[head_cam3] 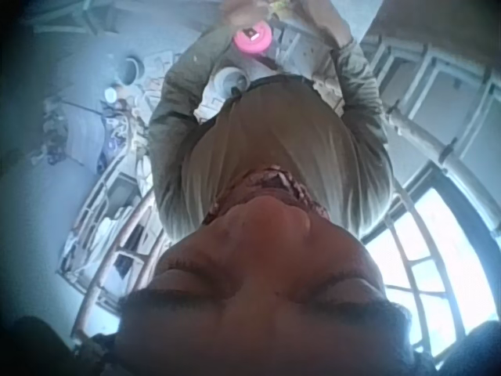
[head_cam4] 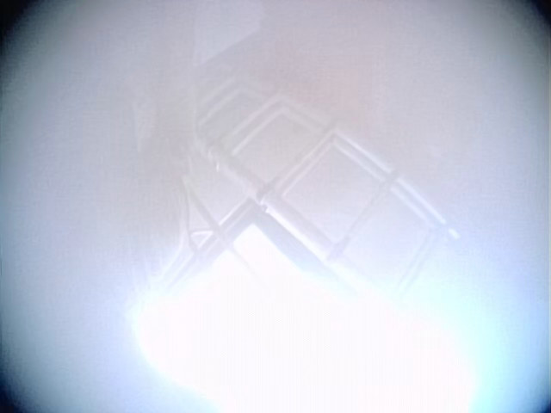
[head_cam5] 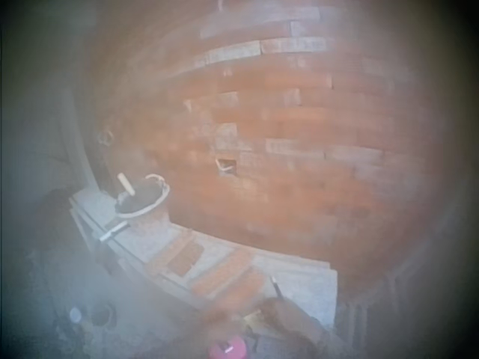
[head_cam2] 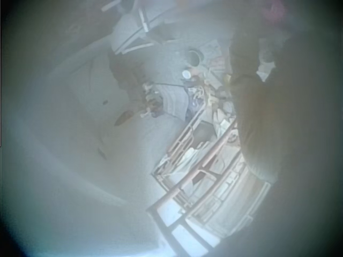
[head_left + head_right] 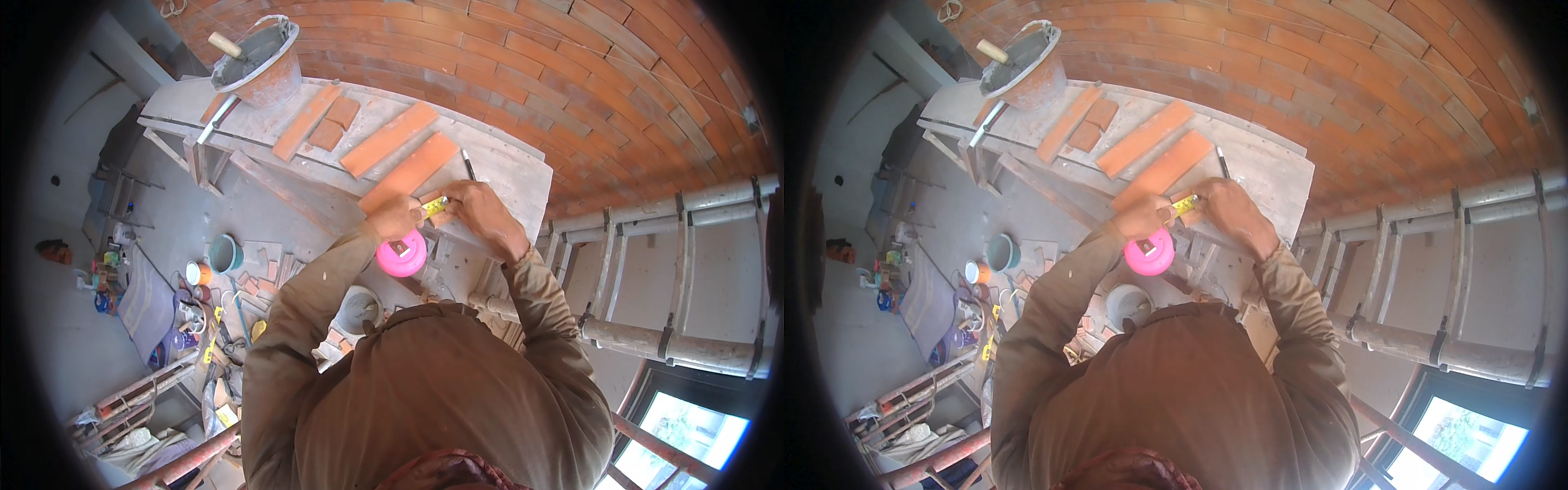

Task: The person measures and marks several rectangular terracotta tiles on a wooden workbench using a pink tape measure and a black marker. They pick up tiles from a pile on the floor, place them on the bench, measure specific lengths, and mark the tiles with the marker.

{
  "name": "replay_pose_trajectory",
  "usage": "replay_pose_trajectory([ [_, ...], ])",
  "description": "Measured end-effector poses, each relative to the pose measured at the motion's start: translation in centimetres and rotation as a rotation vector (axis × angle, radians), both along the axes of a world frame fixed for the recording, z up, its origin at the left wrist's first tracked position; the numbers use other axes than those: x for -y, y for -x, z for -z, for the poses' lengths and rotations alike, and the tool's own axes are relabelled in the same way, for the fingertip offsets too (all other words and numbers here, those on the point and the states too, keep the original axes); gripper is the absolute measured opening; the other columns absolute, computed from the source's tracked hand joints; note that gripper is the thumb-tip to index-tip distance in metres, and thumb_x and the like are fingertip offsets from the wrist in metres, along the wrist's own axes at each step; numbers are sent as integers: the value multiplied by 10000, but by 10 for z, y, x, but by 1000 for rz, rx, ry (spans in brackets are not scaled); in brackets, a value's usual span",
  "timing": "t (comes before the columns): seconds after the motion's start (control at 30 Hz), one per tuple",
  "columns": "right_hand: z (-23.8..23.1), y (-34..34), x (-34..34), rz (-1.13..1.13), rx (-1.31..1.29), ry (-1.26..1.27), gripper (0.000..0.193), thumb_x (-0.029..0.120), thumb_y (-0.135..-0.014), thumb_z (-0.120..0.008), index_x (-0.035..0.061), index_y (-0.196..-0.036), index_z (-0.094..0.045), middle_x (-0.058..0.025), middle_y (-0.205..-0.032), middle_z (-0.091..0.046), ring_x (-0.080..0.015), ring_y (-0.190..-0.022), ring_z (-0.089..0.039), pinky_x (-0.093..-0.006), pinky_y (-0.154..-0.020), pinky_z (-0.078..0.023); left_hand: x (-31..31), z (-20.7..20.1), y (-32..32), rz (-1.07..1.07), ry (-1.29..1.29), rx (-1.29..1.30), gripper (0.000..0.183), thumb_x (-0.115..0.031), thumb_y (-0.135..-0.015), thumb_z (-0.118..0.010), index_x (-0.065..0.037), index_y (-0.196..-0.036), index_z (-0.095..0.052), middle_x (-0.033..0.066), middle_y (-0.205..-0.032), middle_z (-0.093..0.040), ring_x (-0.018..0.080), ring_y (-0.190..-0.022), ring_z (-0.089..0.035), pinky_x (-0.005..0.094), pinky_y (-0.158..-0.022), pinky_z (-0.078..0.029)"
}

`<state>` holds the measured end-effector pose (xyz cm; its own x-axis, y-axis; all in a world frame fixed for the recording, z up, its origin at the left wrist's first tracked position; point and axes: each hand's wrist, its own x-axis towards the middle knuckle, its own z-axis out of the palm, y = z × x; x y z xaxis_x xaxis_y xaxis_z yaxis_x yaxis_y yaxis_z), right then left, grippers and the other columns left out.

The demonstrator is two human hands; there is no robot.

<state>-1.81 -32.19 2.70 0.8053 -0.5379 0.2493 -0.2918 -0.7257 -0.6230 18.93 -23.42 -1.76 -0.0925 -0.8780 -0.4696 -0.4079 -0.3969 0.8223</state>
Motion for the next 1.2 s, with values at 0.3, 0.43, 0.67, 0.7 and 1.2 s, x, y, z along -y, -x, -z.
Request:
replay_pose_trajectory([
  [0.3,-1,-5,8,8,-73,14,223,50,-802,-640,-26,-1000,-710,-229,-984,-686,-407,-941,-643,-449,-836,-512,1,-24,3,-1,-23,97,344,-278,-1024,-488,3,-911,-649,78,-780,-607,150,-628,-561,320,-535,-468],
  [0.43,-18,12,8,-39,30,-7,266,72,-831,-653,-21,-1076,-697,-220,-963,-677,-399,-904,-639,-432,-809,-511,-16,-39,7,-35,32,31,367,-306,-1037,-469,4,-945,-642,69,-784,-607,132,-638,-547,309,-513,-458],
  [0.67,-21,48,6,347,-15,-25,242,115,-893,-653,4,-1103,-699,-193,-982,-684,-365,-904,-657,-424,-794,-509,-77,-27,-4,-246,119,-385,377,-334,-1048,-489,10,-994,-633,70,-854,-653,110,-688,-594,268,-602,-500],
  [0.7,-14,50,6,369,-26,-9,238,122,-893,-654,8,-1096,-702,-193,-984,-685,-367,-911,-657,-427,-795,-509,-87,-23,-2,-320,85,-470,368,-335,-1047,-497,3,-997,-635,70,-855,-656,110,-697,-605,265,-609,-509],
  [1.2,31,13,14,608,-173,49,216,188,-797,-670,11,-917,-705,-241,-919,-695,-426,-868,-677,-489,-771,-539,-161,18,15,-618,-36,-711,288,-276,-1046,-519,-17,-1022,-642,67,-854,-676,96,-695,-635,244,-618,-539],
])
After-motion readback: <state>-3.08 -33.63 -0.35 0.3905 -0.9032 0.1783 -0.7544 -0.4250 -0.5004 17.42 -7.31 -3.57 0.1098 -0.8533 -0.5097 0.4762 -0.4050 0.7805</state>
